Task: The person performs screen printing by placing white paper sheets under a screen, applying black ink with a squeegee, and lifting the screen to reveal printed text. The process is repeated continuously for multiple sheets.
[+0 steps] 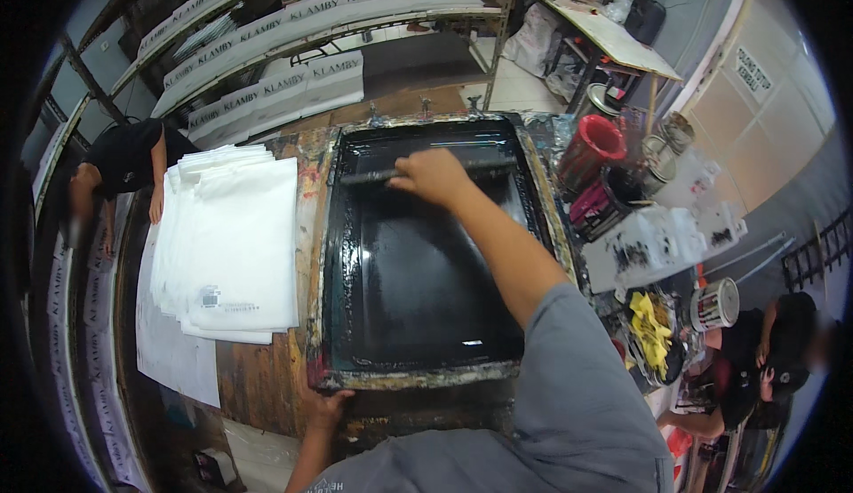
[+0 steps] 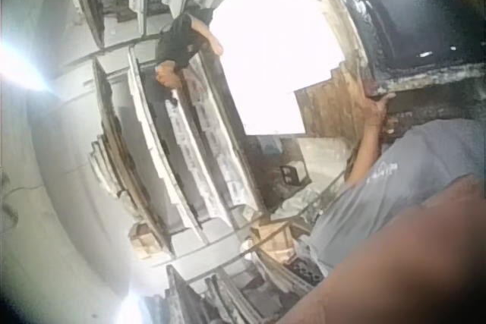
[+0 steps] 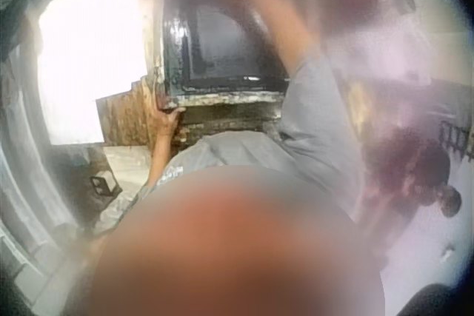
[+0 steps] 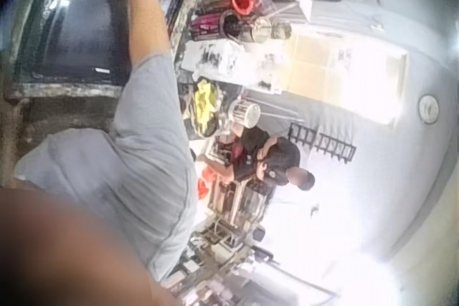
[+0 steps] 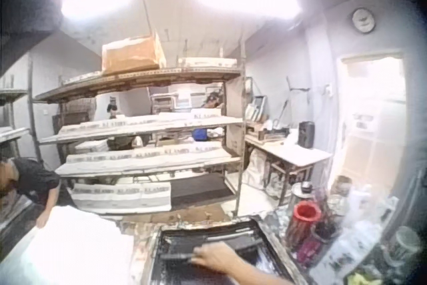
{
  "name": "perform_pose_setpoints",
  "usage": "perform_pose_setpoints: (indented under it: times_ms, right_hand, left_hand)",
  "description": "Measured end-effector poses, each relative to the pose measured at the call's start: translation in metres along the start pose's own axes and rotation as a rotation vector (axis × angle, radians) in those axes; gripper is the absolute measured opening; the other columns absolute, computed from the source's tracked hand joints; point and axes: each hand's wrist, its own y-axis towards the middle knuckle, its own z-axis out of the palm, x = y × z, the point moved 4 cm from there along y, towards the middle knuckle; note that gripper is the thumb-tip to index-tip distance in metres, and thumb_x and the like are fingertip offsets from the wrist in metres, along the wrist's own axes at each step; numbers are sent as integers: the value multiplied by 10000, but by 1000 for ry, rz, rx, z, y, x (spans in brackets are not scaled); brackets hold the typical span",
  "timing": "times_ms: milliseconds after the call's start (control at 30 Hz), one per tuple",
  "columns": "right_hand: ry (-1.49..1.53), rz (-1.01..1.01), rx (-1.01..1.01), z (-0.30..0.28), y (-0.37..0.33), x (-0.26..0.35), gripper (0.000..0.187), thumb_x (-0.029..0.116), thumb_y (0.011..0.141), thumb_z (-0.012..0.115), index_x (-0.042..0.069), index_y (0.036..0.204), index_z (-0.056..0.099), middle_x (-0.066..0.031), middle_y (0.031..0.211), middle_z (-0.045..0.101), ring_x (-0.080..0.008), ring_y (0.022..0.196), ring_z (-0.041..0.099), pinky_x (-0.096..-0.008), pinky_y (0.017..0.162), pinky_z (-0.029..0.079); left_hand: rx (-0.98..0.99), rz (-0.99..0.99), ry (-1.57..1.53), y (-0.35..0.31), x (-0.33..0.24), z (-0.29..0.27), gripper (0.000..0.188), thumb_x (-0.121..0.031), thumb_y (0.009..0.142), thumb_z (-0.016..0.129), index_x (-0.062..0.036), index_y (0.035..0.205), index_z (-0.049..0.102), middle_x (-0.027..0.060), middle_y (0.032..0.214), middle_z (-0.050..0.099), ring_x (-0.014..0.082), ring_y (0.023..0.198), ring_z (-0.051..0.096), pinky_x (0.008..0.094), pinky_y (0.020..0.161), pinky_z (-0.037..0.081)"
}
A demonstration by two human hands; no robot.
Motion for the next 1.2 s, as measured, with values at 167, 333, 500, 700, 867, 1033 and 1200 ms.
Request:
perform_pose_setpoints:
  times_ms: [167, 333, 500, 700, 867, 1033, 1200]
  right_hand:
    - [16, 4, 73, -47, -123, 104, 392, 519, 1003, 680, 128, 1027, 666, -121, 905, 720, -352, 854, 743, -509, 735, 586]
    - [109, 102, 125, -102, -222, 188, 396, 449, 981, 730, 72, 1006, 609, -122, 874, 667, -334, 855, 714, -456, 687, 594]
    - [-25, 92, -142, -209, -204, 219, 351, 354, 928, 764, 62, 1057, 618, -121, 944, 594, -332, 984, 606, -463, 852, 542]
    - [-192, 38, -534, -292, -105, 185, 373, 426, 935, 686, 61, 857, 688, -139, 850, 686, -333, 871, 651, -502, 878, 448]
    - [-173, 47, -522, -328, -55, 158, 381, 360, 967, 630, -1, 851, 666, -221, 796, 635, -434, 798, 641, -521, 763, 462]
    - [-210, -9, -457, -350, -21, 141, 386, 379, 999, 593, 21, 975, 733, -242, 895, 694, -460, 806, 674, -513, 725, 520]
    - [-186, 14, -401, -356, -19, 137, 391, 381, 998, 596, 16, 991, 736, -247, 904, 697, -461, 820, 677, -513, 738, 522]
  left_hand:
    - [-42, 42, -32, 10, -10, 3, 1264, -704, 643, 933, 74, 1538, 496, 256, 1291, 638, 450, 1184, 607, 526, 1062, 471]
    - [-39, -47, -162, 22, -44, 2, 1133, -592, 772, 948, 88, 1549, 481, 256, 1414, 620, 397, 1347, 591, 470, 1141, 462]
    - [-199, 168, -537, 70, -145, -18, 979, -440, 944, 876, 77, 1614, 384, 172, 1497, 557, 255, 1330, 569, 394, 1173, 432]
    - [-451, 604, -659, 195, -182, -21, 650, -409, 1101, 625, 43, 1525, 431, 147, 1363, 610, 204, 1179, 611, 367, 1030, 495]
    - [12, 46, -216, 318, -89, 90, 300, -233, 1087, 637, 37, 1199, 705, 201, 1065, 795, 249, 1029, 744, 347, 878, 550]
    - [-120, 699, 357, 408, -57, 177, 337, -167, 1015, 741, -32, 1324, 742, 221, 1251, 675, 347, 916, 732, 440, 744, 592]
    - [182, 269, -187, 435, -33, 168, 162, -147, 1021, 722, -5, 1095, 746, 115, 895, 724, 221, 707, 658, 355, 668, 541]
